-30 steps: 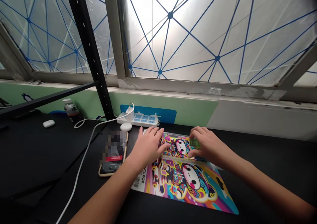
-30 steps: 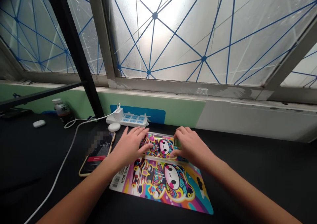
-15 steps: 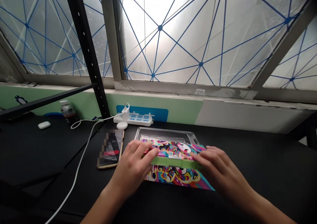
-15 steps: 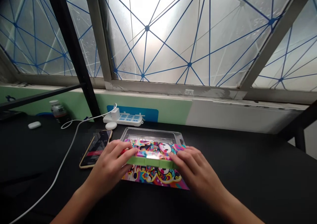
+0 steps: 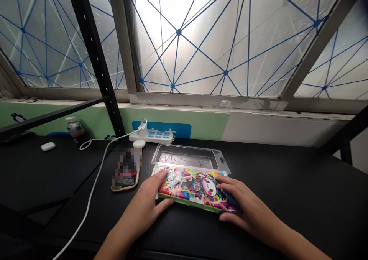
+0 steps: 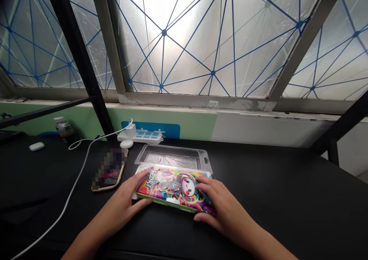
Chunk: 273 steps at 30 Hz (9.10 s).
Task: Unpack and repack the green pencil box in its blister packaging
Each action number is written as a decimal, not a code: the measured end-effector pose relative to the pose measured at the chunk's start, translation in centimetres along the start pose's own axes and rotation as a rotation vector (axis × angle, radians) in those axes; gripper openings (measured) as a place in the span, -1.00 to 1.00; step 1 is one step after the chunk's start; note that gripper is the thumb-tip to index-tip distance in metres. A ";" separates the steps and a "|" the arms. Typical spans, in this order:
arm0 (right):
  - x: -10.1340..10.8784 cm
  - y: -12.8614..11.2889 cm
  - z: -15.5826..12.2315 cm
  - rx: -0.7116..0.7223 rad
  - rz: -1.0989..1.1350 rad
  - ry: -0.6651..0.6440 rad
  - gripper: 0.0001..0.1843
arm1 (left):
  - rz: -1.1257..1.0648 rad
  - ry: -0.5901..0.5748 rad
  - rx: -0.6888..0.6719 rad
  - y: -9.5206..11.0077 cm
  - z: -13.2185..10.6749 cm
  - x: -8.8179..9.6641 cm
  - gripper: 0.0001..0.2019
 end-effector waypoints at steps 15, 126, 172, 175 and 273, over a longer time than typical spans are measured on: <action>3.2 2.4 3.2 -0.381 0.408 0.069 -0.60 | -0.115 -0.025 0.083 0.1 -0.1 0.0 -0.02; 1.1 2.2 -2.3 -0.326 0.343 0.099 -0.25 | -0.169 0.151 -0.088 2.1 0.1 1.4 -0.19; -2.3 3.0 4.0 -0.315 0.108 -0.197 -0.52 | 0.351 -0.159 -0.007 1.5 13.4 -0.4 -0.33; -2.5 2.8 4.3 -0.358 0.095 -0.162 -0.56 | 0.343 -0.141 0.004 1.4 13.3 -0.6 -0.34; 1.8 8.8 9.8 -0.413 0.167 -0.261 -0.49 | 0.305 -0.004 -0.072 2.1 12.1 0.9 -0.47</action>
Point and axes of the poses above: each hand's wrist, its own z-axis towards the middle knuckle, its own x-axis out of the back of the hand, y = z × x, the point moved 3 cm from there along z, towards the middle knuckle, and after that the axes turned 11 degrees about -y, right-handed, at the moved point
